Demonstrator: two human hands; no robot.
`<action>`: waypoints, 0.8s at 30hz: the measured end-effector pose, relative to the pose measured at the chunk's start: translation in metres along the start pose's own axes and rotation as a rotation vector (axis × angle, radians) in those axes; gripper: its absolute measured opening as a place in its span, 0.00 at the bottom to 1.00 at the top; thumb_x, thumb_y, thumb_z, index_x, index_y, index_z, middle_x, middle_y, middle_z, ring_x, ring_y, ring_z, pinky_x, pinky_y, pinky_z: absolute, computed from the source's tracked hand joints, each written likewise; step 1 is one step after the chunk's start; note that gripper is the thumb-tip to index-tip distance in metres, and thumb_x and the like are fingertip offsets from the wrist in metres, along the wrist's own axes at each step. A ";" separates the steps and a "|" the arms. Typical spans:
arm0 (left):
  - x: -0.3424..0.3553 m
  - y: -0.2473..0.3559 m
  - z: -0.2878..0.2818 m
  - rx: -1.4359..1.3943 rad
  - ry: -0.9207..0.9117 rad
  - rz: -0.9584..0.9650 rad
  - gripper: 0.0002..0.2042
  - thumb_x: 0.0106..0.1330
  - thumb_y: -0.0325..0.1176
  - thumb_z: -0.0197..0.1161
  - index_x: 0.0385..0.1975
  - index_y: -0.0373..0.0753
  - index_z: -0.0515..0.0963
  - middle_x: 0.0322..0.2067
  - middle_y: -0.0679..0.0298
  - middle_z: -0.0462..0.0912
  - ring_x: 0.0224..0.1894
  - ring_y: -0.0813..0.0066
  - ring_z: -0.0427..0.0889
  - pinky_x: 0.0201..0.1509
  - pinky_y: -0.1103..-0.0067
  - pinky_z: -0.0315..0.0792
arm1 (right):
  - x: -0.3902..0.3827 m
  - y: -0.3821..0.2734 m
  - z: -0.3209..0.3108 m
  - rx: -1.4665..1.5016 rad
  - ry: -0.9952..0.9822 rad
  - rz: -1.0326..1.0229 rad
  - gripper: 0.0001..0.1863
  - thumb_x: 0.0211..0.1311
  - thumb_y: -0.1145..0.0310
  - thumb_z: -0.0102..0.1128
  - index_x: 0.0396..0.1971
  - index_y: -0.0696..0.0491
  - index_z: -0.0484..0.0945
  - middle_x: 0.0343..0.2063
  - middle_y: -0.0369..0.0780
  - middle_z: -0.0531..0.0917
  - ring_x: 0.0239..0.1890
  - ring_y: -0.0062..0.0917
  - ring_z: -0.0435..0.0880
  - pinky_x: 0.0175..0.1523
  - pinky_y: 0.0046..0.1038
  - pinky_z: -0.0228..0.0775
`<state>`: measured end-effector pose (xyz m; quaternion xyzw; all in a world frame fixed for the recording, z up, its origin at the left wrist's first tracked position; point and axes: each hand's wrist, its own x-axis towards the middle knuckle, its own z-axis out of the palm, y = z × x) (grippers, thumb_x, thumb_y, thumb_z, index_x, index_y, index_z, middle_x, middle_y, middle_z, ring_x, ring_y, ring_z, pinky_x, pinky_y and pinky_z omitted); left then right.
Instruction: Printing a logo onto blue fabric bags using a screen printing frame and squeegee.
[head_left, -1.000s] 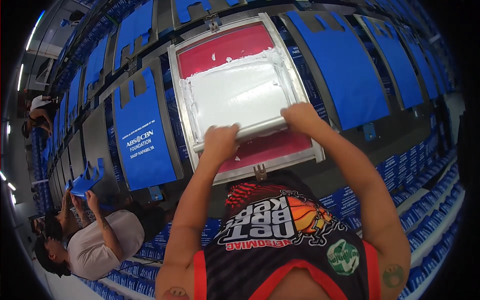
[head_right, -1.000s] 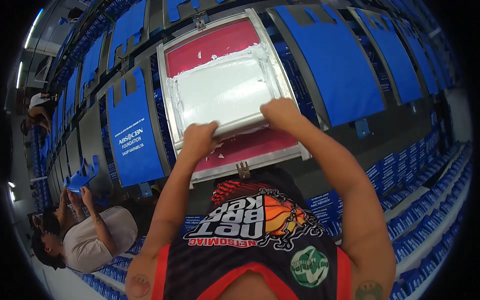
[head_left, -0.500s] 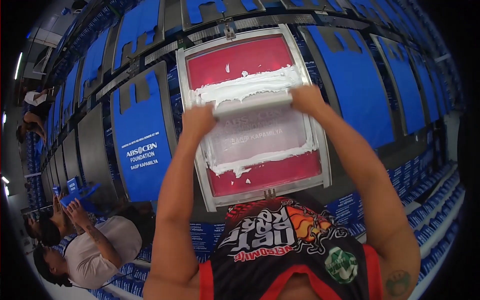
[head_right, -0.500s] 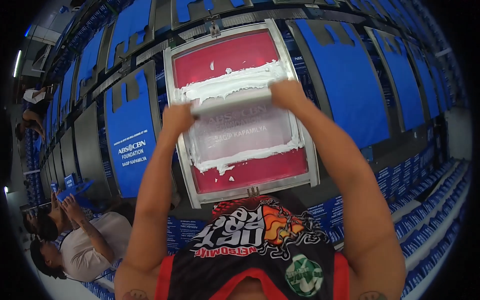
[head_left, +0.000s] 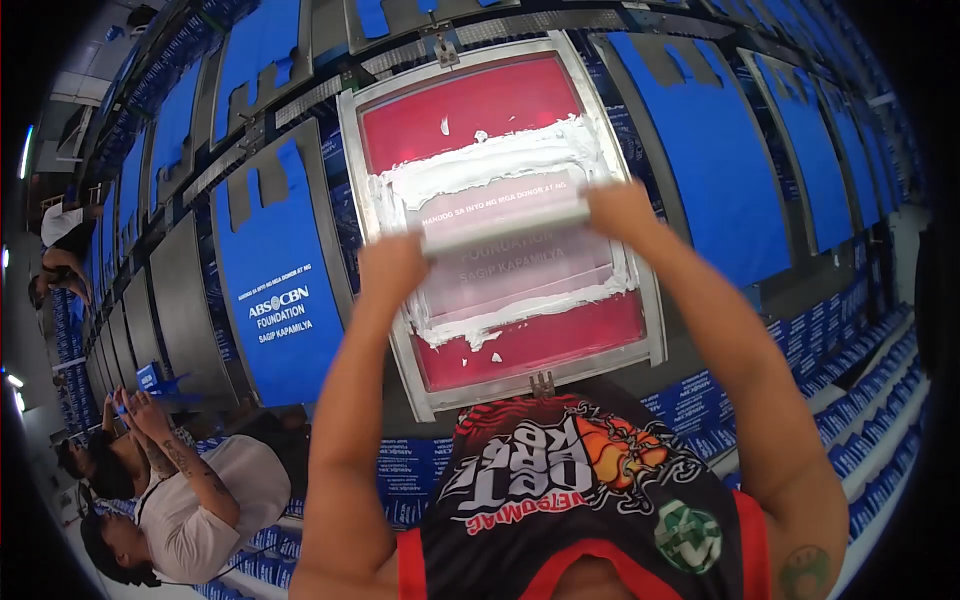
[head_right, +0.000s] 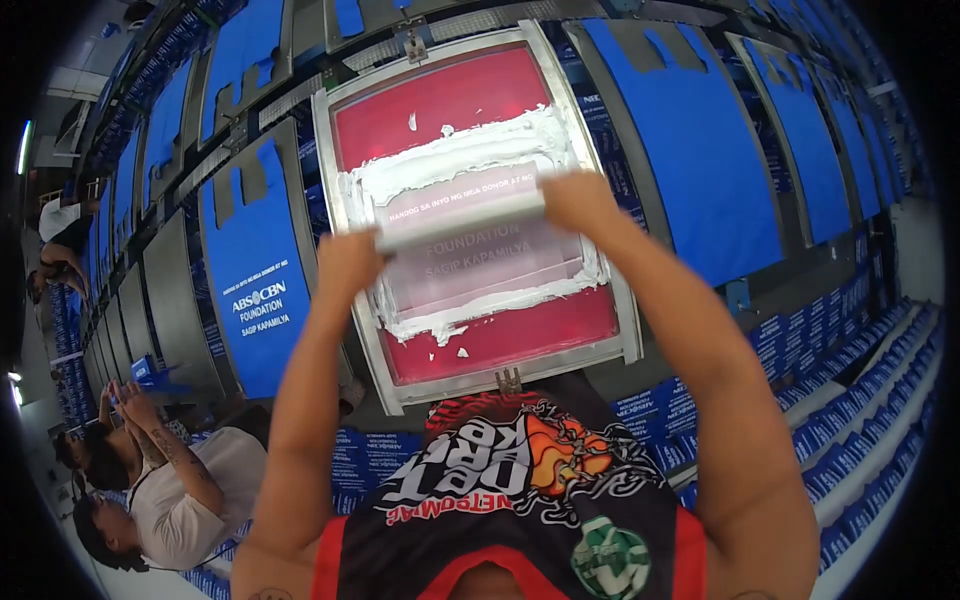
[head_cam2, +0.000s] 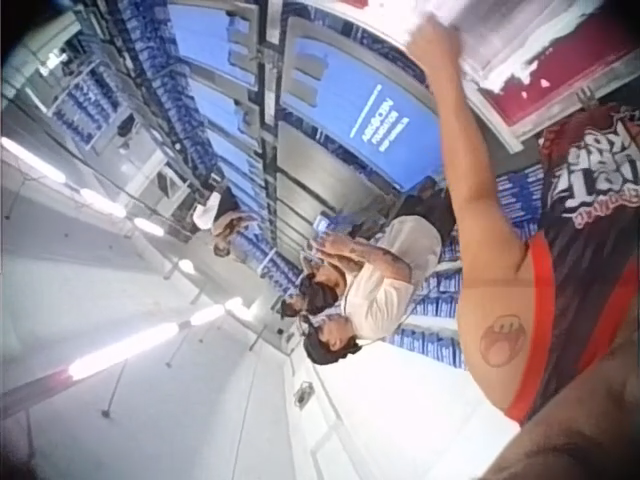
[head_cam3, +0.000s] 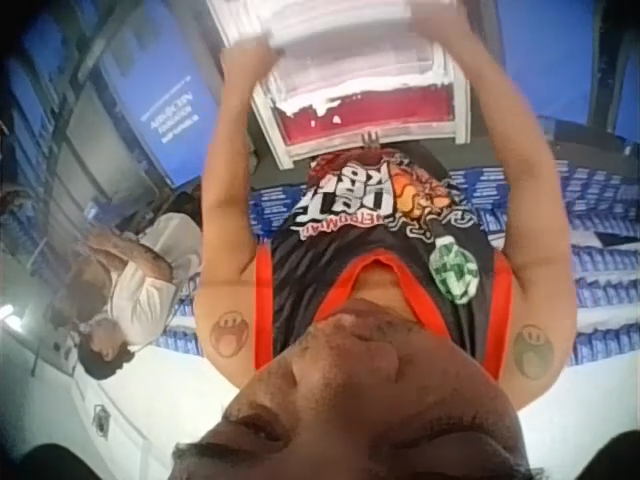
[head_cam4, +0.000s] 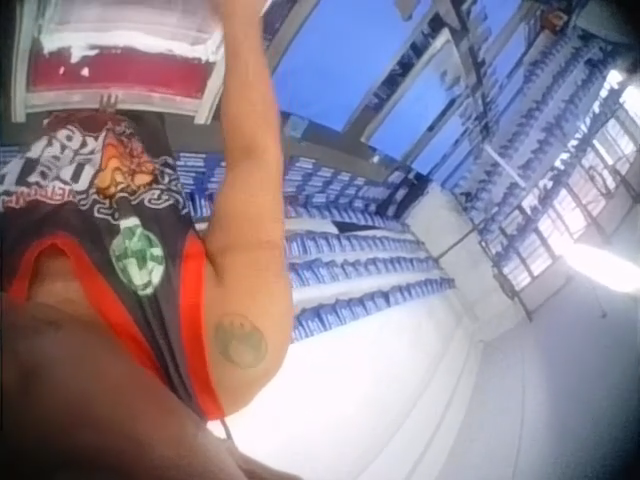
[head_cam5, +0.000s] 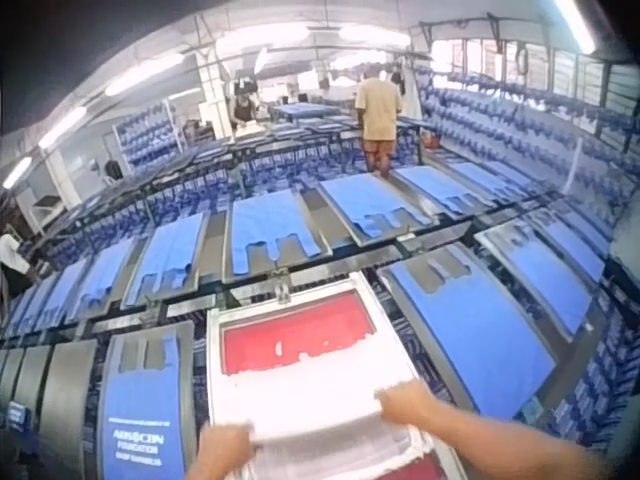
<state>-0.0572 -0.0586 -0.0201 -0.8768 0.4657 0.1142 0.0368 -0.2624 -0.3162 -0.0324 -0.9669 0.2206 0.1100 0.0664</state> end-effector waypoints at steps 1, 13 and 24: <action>-0.042 0.008 0.013 -0.006 -0.096 -0.010 0.14 0.52 0.35 0.63 0.40 0.45 0.81 0.30 0.56 0.84 0.35 0.56 0.84 0.37 0.63 0.77 | -0.037 -0.012 0.012 -0.006 -0.170 0.013 0.11 0.51 0.69 0.55 0.37 0.48 0.79 0.28 0.43 0.84 0.33 0.37 0.85 0.37 0.40 0.75; 0.093 -0.018 -0.052 0.065 -0.050 -0.022 0.11 0.53 0.36 0.64 0.36 0.43 0.82 0.35 0.53 0.84 0.40 0.56 0.84 0.41 0.63 0.76 | 0.102 0.012 -0.060 -0.129 -0.085 -0.031 0.16 0.36 0.69 0.68 0.33 0.50 0.83 0.26 0.42 0.84 0.33 0.37 0.85 0.38 0.37 0.77; 0.136 0.026 -0.057 -0.159 0.040 0.254 0.22 0.43 0.42 0.74 0.40 0.43 0.82 0.35 0.54 0.84 0.39 0.55 0.83 0.45 0.67 0.75 | -0.144 -0.064 0.038 0.865 -0.484 0.131 0.22 0.55 0.50 0.62 0.30 0.57 0.82 0.27 0.47 0.84 0.29 0.35 0.83 0.37 0.34 0.73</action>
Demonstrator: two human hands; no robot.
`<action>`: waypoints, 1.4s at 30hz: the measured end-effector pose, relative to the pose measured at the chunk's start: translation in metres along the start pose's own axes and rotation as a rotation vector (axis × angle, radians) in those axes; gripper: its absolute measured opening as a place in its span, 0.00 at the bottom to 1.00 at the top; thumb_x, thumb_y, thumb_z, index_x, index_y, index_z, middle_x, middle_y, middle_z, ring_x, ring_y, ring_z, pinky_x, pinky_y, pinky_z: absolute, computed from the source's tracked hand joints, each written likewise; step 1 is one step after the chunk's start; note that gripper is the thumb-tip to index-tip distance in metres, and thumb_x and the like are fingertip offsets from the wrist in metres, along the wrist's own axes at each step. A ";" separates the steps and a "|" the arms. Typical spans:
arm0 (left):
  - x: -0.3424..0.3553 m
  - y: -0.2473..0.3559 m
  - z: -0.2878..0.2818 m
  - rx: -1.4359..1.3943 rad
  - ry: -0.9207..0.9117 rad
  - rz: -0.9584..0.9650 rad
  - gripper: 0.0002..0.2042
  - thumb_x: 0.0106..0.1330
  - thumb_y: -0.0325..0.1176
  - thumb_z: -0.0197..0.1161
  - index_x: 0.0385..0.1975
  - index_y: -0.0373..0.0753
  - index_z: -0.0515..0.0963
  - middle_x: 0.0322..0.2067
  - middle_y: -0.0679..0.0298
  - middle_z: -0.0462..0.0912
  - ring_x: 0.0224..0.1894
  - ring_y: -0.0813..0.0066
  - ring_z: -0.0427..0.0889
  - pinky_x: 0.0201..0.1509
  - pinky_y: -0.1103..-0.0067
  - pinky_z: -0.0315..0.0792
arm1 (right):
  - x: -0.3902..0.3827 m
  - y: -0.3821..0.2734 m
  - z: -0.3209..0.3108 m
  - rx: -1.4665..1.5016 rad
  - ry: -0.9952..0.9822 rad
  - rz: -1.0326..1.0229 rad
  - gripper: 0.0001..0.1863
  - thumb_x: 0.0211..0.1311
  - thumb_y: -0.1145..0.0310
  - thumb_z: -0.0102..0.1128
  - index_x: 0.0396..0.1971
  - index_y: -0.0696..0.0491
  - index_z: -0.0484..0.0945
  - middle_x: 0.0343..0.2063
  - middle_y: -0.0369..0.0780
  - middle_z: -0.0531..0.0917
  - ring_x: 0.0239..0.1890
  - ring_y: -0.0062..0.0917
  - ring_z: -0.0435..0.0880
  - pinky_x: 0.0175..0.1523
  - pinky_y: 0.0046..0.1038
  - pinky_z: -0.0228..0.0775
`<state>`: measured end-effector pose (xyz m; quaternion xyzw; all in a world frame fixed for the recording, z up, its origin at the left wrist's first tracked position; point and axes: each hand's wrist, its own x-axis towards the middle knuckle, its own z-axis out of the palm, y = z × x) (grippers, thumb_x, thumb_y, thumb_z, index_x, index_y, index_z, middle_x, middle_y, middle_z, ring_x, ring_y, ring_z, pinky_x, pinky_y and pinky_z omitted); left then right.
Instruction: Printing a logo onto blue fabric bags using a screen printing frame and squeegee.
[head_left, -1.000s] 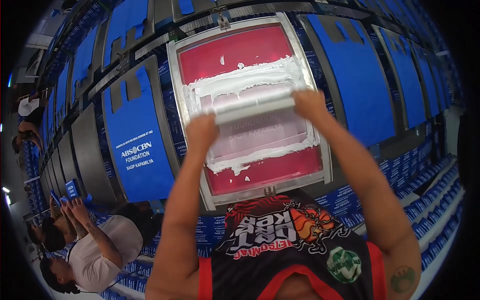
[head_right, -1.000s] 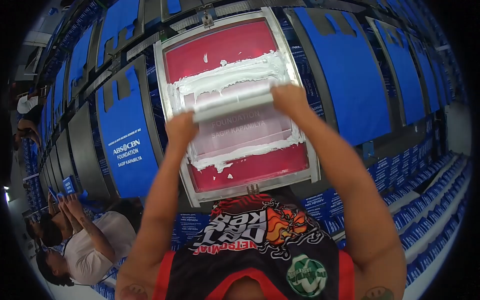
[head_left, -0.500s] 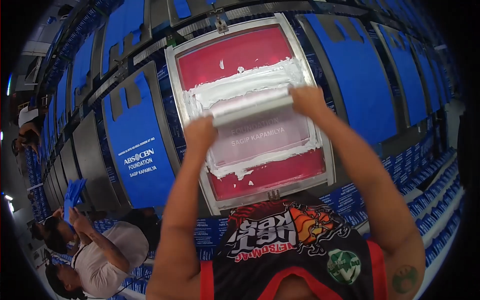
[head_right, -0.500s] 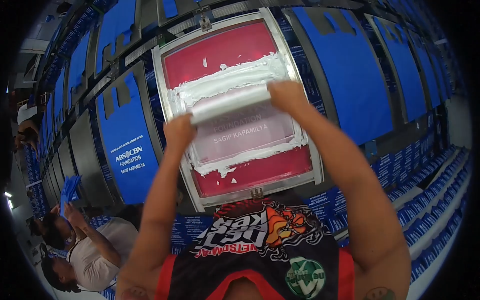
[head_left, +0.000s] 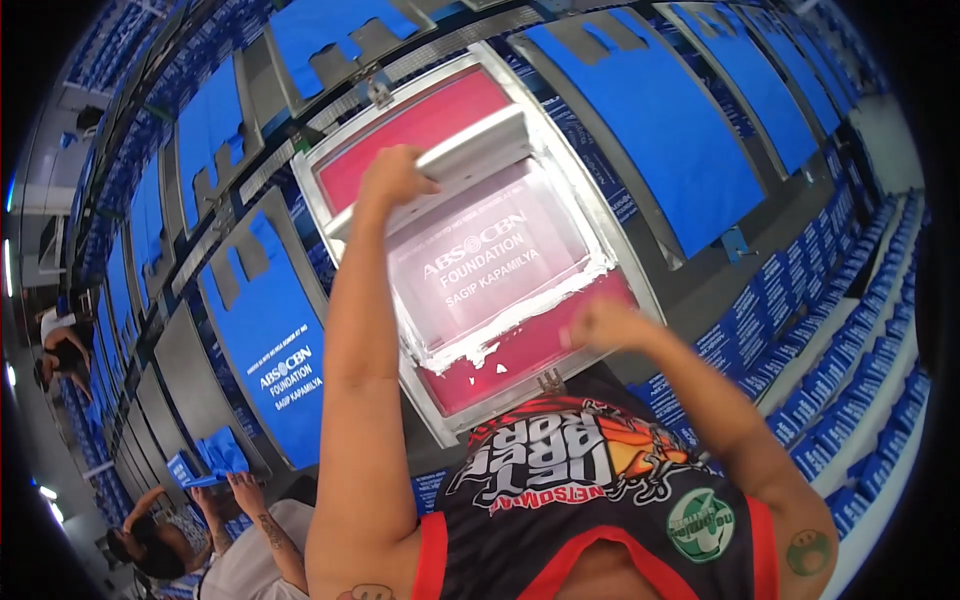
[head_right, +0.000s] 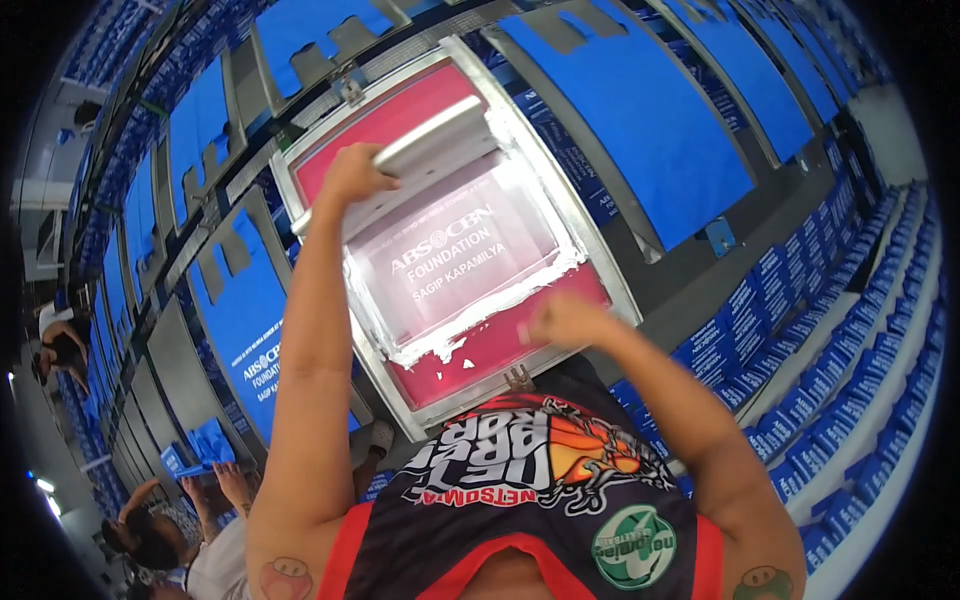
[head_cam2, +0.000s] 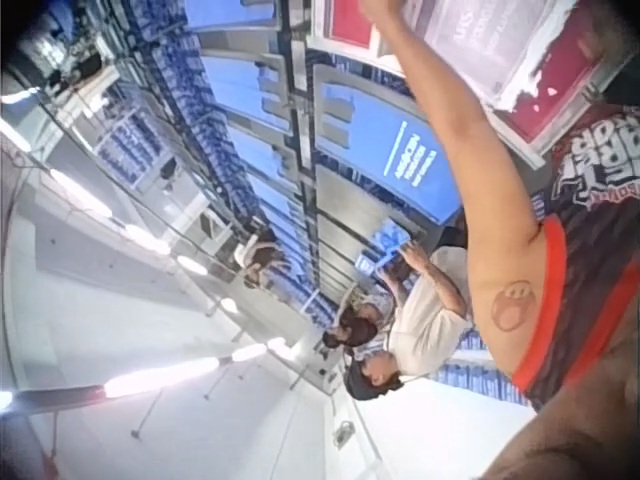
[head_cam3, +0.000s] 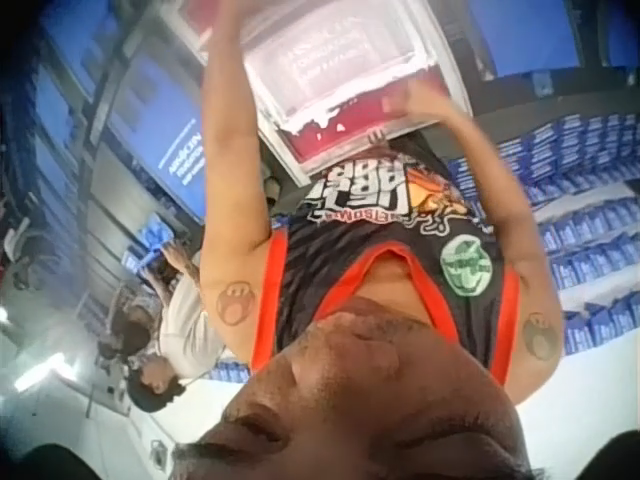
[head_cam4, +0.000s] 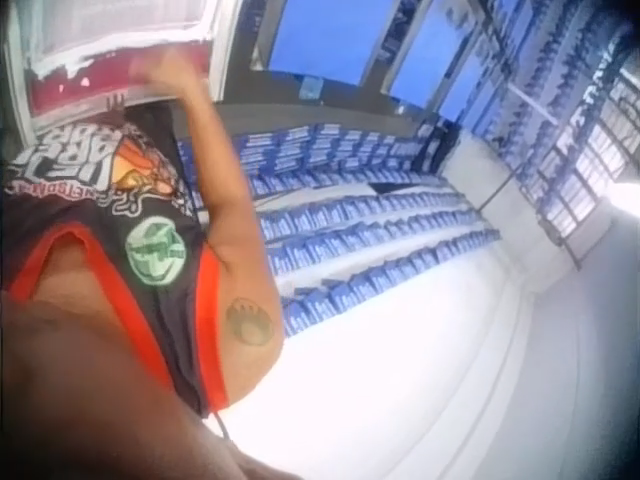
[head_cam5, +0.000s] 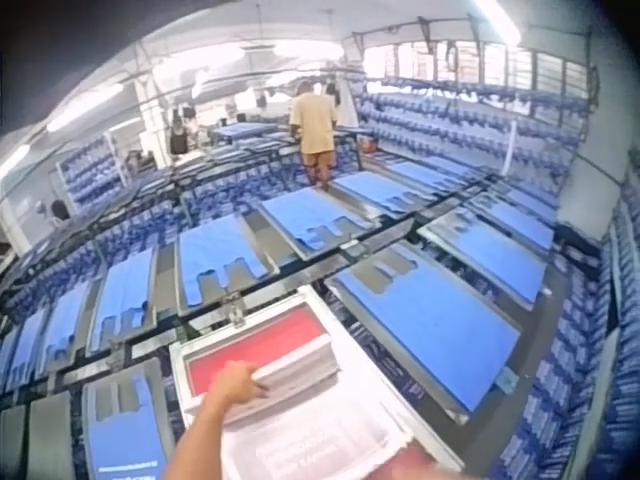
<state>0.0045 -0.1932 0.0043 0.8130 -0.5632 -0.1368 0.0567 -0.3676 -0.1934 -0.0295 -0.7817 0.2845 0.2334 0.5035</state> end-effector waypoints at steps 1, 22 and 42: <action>0.010 -0.011 -0.010 -0.023 -0.032 0.042 0.21 0.43 0.42 0.74 0.39 0.43 0.82 0.34 0.54 0.84 0.38 0.56 0.83 0.44 0.66 0.74 | -0.011 0.026 0.035 0.035 -0.172 0.072 0.24 0.54 0.46 0.63 0.28 0.56 0.84 0.25 0.45 0.84 0.28 0.32 0.83 0.38 0.31 0.73; -0.024 0.038 0.014 0.158 0.070 -0.062 0.20 0.47 0.42 0.70 0.42 0.46 0.81 0.35 0.55 0.84 0.40 0.54 0.82 0.46 0.64 0.75 | -0.078 0.008 0.138 0.376 0.308 0.083 0.11 0.54 0.60 0.63 0.26 0.52 0.85 0.23 0.45 0.83 0.29 0.39 0.83 0.39 0.34 0.74; -0.139 0.111 0.035 0.076 0.035 -0.141 0.20 0.49 0.38 0.69 0.45 0.49 0.80 0.34 0.54 0.84 0.40 0.52 0.82 0.44 0.63 0.76 | -0.052 0.050 0.159 0.414 0.354 -0.027 0.10 0.52 0.61 0.64 0.24 0.53 0.85 0.20 0.45 0.83 0.25 0.31 0.84 0.35 0.30 0.74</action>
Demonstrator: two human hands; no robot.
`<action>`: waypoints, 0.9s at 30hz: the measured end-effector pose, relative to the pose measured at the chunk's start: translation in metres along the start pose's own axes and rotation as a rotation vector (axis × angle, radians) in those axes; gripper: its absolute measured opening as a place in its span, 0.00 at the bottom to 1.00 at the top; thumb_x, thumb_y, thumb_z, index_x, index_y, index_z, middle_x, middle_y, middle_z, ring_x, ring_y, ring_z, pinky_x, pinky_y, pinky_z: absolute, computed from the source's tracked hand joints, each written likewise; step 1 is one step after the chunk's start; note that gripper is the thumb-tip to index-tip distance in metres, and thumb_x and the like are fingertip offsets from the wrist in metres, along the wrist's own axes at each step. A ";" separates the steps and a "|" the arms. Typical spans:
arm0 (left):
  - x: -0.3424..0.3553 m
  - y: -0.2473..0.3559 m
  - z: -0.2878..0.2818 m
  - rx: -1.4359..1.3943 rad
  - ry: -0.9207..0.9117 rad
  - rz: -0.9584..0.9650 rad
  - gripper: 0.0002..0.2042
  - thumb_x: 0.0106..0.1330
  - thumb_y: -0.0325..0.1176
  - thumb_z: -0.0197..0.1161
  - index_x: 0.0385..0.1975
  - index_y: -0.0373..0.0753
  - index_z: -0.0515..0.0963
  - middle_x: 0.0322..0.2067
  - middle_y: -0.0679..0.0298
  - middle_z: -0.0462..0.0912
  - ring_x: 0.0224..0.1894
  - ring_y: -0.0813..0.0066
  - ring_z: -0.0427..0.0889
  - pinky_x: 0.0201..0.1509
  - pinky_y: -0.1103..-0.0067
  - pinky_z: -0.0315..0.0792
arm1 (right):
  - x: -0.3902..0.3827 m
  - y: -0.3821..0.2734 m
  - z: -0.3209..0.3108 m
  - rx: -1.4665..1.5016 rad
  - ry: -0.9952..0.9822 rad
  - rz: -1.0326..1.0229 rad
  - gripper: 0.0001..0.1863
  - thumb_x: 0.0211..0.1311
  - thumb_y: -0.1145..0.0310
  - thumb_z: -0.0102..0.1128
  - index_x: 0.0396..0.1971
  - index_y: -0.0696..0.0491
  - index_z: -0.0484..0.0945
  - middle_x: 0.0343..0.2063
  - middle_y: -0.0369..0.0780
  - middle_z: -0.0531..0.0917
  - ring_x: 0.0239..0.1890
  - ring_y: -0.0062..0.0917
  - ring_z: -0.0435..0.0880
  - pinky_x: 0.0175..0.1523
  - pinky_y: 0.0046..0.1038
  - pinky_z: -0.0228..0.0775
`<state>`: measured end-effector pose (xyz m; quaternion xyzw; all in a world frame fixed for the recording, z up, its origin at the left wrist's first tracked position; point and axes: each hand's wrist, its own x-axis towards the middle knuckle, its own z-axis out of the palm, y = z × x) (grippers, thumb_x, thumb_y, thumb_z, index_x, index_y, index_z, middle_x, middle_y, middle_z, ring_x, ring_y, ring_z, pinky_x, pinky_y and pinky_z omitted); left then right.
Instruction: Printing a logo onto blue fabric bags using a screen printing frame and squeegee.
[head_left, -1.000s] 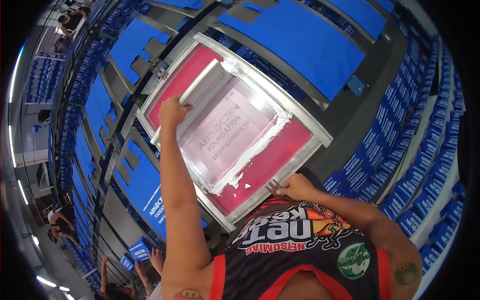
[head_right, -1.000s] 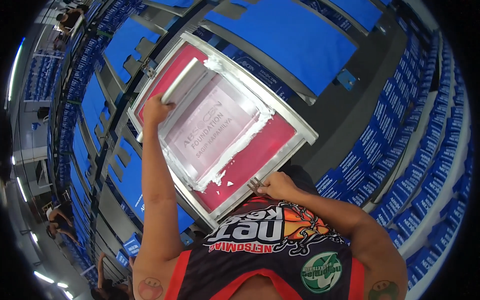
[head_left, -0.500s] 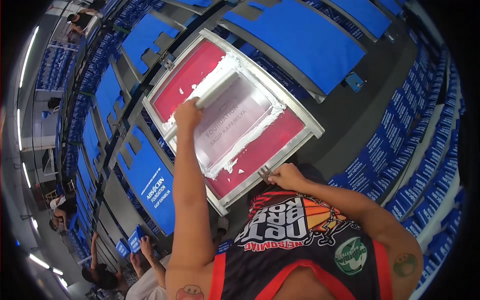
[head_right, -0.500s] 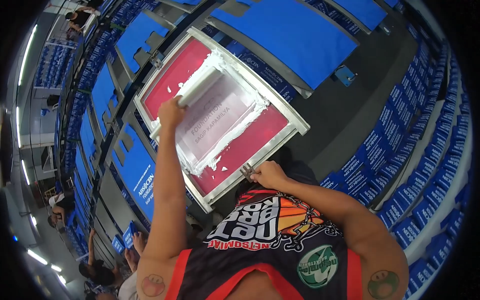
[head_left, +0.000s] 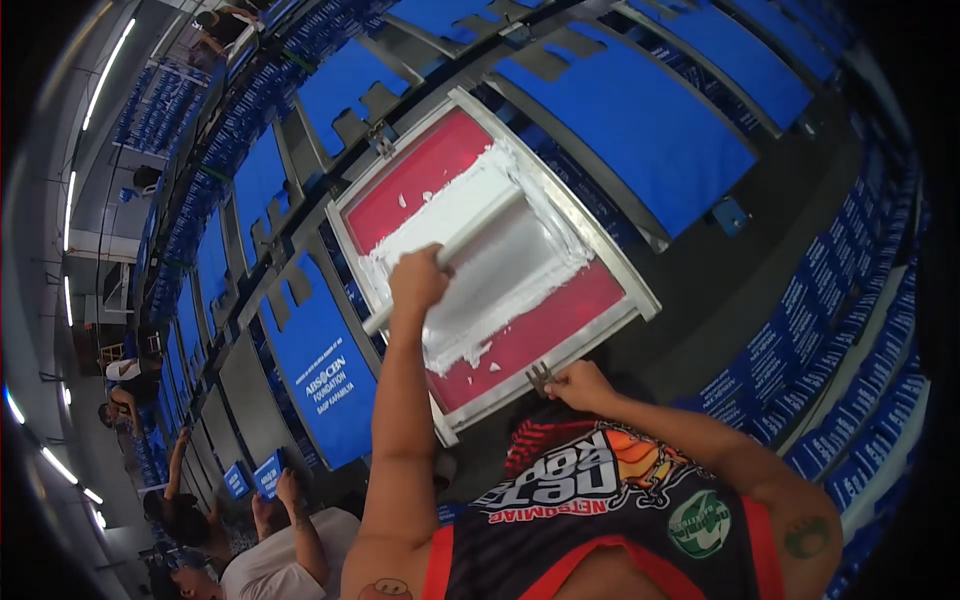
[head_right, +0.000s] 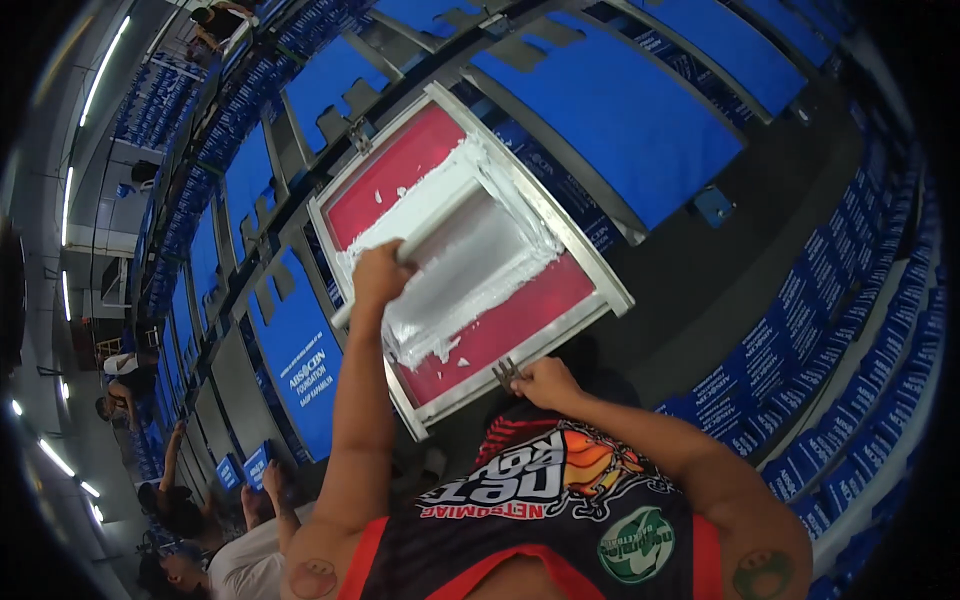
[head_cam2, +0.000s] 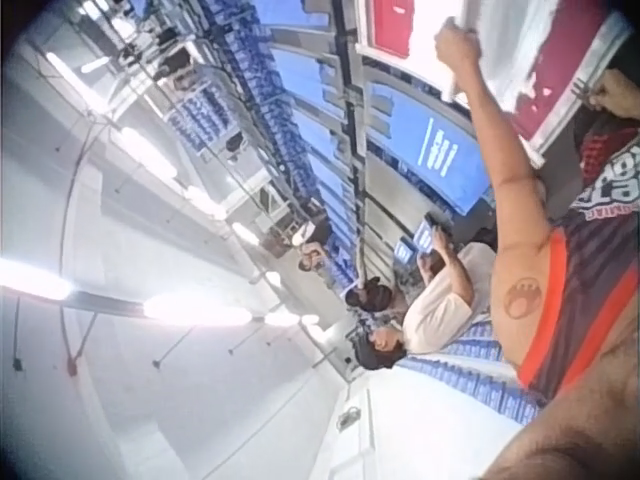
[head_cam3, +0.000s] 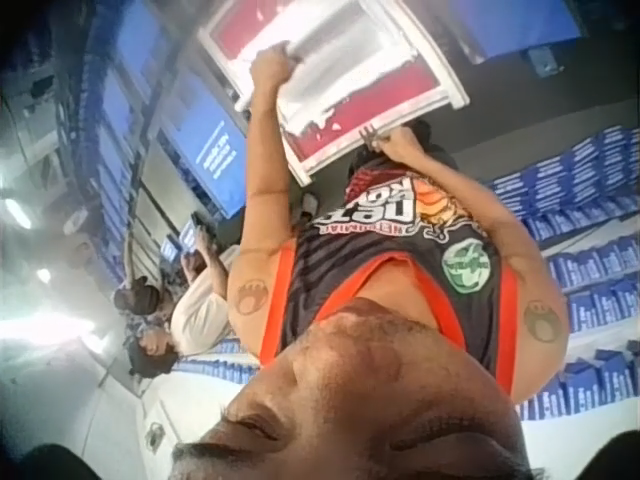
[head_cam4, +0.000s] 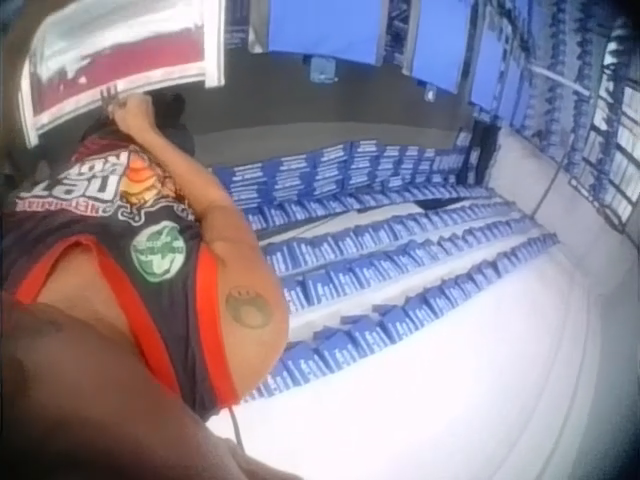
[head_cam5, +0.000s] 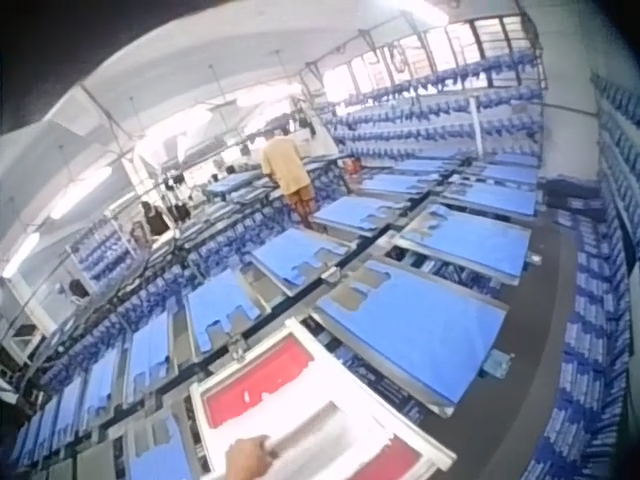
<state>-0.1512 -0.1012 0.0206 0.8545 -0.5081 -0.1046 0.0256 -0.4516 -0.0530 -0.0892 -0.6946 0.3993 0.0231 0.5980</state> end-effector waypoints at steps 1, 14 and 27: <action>0.021 -0.009 0.001 0.026 0.097 0.022 0.15 0.51 0.34 0.65 0.42 0.48 0.80 0.34 0.55 0.83 0.39 0.53 0.82 0.41 0.62 0.76 | -0.004 -0.004 0.000 -0.004 -0.010 0.019 0.10 0.52 0.61 0.64 0.24 0.53 0.85 0.20 0.45 0.83 0.25 0.31 0.84 0.35 0.30 0.74; 0.008 -0.037 -0.016 -0.151 -0.049 -0.141 0.21 0.54 0.43 0.66 0.42 0.37 0.76 0.35 0.45 0.82 0.41 0.47 0.81 0.46 0.60 0.74 | 0.016 -0.052 -0.066 -0.561 -0.292 0.034 0.24 0.56 0.46 0.59 0.23 0.55 0.84 0.18 0.43 0.82 0.25 0.35 0.83 0.36 0.36 0.74; -0.053 -0.171 0.060 -1.592 0.109 -0.647 0.22 0.60 0.32 0.65 0.50 0.24 0.70 0.39 0.47 0.81 0.34 0.57 0.84 0.38 0.65 0.80 | 0.092 0.011 -0.164 0.018 0.420 0.241 0.36 0.63 0.37 0.41 0.43 0.58 0.80 0.39 0.53 0.82 0.47 0.46 0.80 0.53 0.37 0.68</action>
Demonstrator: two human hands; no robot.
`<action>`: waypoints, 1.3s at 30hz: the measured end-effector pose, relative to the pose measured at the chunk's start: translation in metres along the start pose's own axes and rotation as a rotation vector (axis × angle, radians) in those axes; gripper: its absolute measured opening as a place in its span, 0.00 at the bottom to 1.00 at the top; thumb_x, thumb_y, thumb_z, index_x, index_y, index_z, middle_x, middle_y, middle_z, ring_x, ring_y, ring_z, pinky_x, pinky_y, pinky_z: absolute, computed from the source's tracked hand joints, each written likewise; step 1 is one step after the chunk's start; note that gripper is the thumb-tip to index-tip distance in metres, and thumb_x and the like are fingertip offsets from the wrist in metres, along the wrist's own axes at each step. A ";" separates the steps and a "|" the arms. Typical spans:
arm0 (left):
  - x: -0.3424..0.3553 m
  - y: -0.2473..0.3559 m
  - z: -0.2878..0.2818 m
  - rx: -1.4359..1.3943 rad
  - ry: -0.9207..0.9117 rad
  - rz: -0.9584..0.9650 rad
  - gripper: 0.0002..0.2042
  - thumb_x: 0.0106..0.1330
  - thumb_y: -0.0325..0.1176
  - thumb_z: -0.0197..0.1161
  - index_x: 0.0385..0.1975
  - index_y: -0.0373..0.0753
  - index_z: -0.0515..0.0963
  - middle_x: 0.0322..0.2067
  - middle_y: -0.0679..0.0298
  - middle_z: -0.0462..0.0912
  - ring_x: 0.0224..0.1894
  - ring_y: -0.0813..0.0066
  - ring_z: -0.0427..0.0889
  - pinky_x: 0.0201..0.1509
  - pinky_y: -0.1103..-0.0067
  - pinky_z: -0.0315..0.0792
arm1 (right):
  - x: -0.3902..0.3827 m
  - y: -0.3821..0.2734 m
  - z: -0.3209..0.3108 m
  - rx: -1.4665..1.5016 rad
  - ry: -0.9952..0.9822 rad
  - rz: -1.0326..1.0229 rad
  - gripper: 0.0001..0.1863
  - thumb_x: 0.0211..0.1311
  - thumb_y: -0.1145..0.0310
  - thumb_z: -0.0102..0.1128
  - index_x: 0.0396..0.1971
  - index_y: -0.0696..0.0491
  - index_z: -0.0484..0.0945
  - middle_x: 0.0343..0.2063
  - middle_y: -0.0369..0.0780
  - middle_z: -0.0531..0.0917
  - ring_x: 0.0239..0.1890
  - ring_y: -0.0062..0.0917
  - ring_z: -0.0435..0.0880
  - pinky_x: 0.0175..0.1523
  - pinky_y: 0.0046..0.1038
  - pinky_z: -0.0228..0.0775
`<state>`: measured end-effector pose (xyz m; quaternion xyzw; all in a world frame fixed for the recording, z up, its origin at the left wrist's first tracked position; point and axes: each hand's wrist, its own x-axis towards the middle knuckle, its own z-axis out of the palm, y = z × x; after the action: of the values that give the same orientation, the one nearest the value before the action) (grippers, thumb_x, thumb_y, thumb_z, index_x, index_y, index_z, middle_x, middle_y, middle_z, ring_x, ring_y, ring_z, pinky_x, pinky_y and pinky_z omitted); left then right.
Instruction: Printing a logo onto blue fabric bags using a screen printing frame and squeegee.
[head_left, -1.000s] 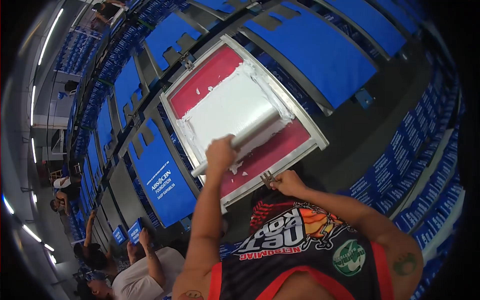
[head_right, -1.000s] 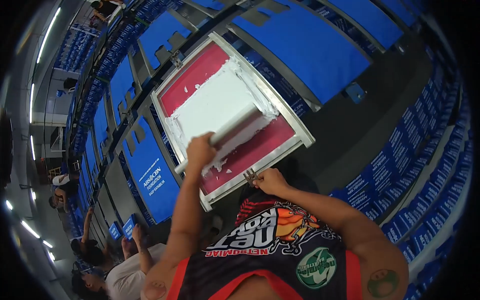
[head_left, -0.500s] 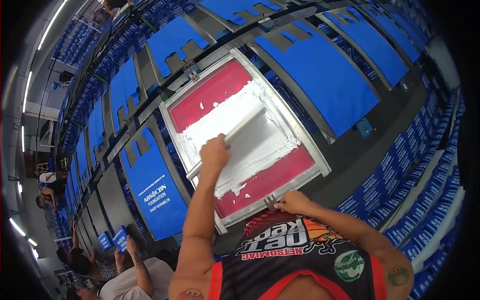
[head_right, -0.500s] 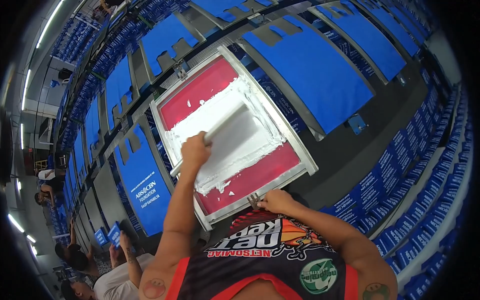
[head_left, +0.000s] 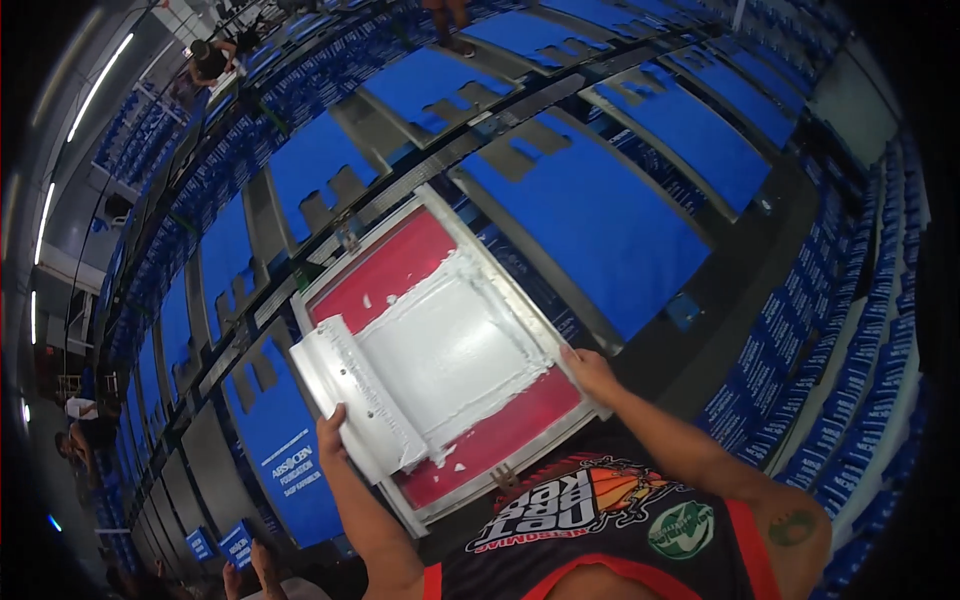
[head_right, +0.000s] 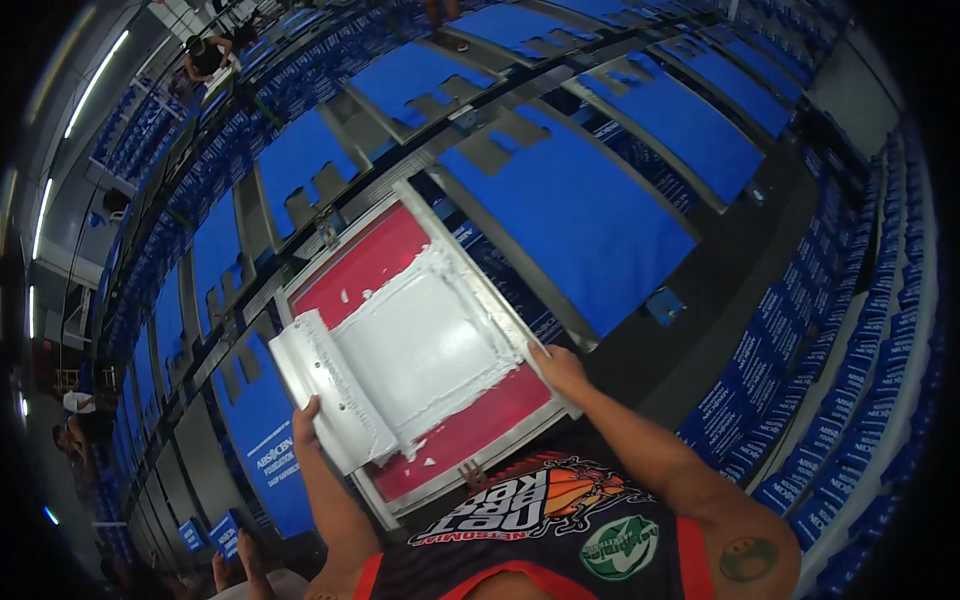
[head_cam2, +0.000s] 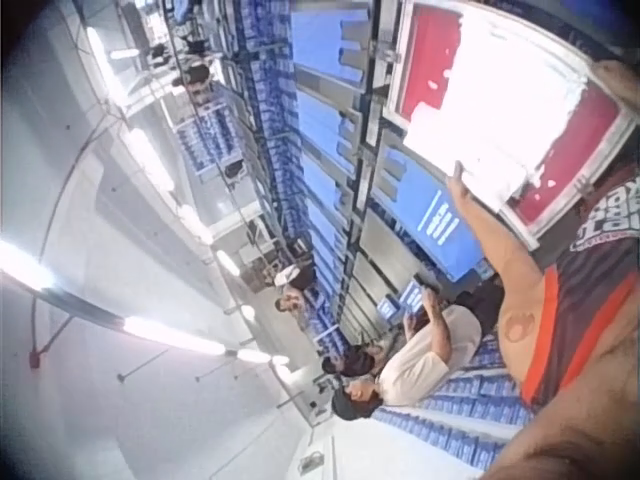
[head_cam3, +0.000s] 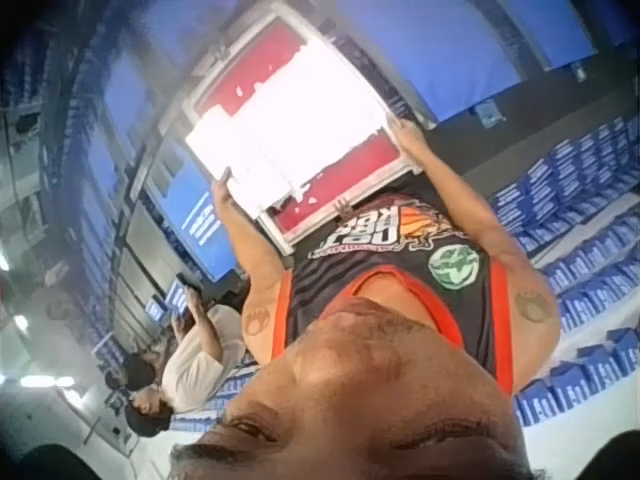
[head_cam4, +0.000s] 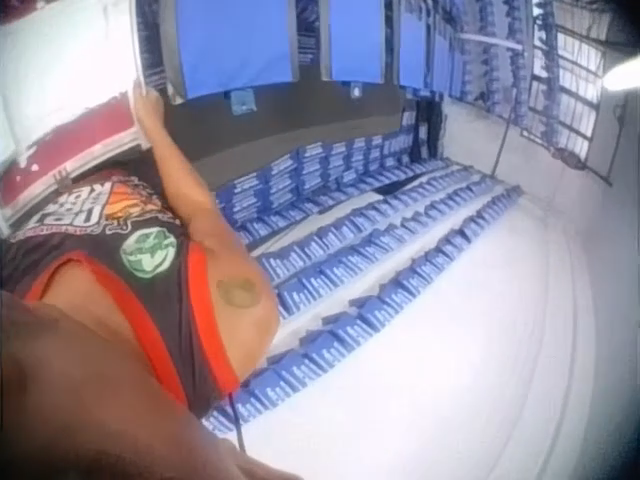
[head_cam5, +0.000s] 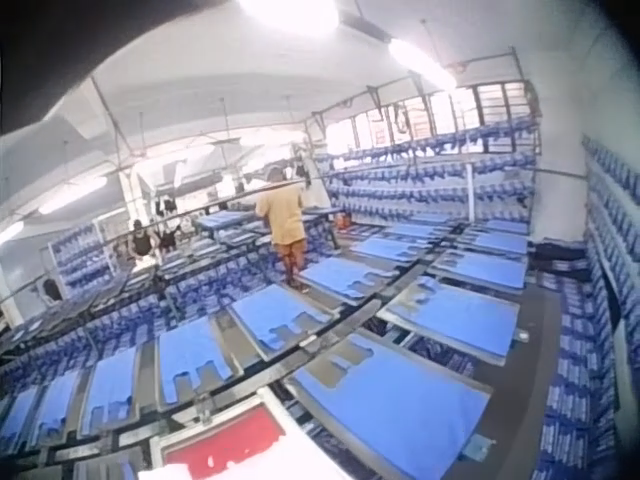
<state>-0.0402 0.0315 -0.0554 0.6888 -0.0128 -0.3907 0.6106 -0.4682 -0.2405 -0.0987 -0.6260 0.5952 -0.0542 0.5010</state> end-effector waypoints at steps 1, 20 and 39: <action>-0.011 0.005 0.010 0.002 -0.017 0.029 0.21 0.60 0.31 0.64 0.50 0.25 0.70 0.40 0.47 0.81 0.34 0.56 0.84 0.38 0.64 0.80 | -0.008 -0.007 -0.014 0.012 -0.031 0.019 0.35 0.63 0.37 0.44 0.41 0.58 0.81 0.36 0.52 0.83 0.43 0.45 0.81 0.51 0.37 0.69; -0.001 -0.015 0.433 -0.025 -0.182 0.048 0.21 0.59 0.32 0.64 0.50 0.26 0.72 0.39 0.50 0.82 0.36 0.59 0.84 0.42 0.67 0.79 | 0.168 0.081 -0.377 0.037 0.180 -0.122 0.39 0.58 0.34 0.49 0.31 0.62 0.82 0.29 0.55 0.83 0.38 0.48 0.83 0.43 0.40 0.72; 0.024 -0.037 0.463 -0.089 -0.095 0.060 0.22 0.59 0.30 0.65 0.51 0.26 0.71 0.42 0.49 0.81 0.40 0.57 0.83 0.46 0.65 0.77 | 0.264 0.104 -0.384 0.085 0.109 -0.040 0.35 0.58 0.39 0.54 0.34 0.65 0.82 0.32 0.54 0.83 0.37 0.41 0.82 0.45 0.37 0.71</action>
<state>-0.2970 -0.3556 -0.0759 0.6411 -0.0450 -0.4045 0.6506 -0.7198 -0.6461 -0.1209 -0.6120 0.6060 -0.1234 0.4929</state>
